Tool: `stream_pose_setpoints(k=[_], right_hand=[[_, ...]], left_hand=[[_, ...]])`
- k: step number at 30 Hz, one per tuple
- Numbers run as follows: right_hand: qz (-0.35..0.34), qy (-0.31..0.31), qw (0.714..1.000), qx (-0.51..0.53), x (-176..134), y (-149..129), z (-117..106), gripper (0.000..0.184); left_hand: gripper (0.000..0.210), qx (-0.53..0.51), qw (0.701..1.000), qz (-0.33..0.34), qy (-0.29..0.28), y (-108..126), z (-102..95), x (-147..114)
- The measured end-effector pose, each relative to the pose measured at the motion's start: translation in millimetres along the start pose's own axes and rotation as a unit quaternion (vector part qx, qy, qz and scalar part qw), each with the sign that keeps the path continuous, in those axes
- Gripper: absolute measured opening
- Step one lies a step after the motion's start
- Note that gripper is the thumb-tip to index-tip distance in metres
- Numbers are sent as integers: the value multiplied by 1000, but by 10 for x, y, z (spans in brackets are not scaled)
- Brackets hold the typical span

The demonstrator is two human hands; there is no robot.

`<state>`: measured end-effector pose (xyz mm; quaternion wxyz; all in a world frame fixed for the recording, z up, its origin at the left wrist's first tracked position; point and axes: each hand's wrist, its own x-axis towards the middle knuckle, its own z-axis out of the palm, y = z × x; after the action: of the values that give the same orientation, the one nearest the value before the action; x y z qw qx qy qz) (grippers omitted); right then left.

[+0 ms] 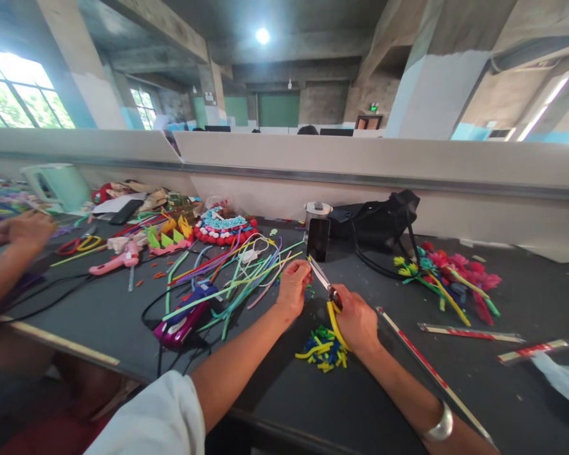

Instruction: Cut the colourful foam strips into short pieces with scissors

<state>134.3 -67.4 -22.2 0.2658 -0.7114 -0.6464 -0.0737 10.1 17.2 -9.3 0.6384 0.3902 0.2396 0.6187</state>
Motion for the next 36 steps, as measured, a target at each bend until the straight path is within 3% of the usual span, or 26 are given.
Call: stream_pose_setpoints(k=[31, 36], right_hand=[[-10, -23, 999, 31, -26, -10, 16, 23], [9, -26, 999, 38, 8, 28, 24, 24]], left_hand=[[16, 1, 1000, -10, 9, 54, 35, -17], [16, -25, 999, -8, -18, 63, 47, -27]])
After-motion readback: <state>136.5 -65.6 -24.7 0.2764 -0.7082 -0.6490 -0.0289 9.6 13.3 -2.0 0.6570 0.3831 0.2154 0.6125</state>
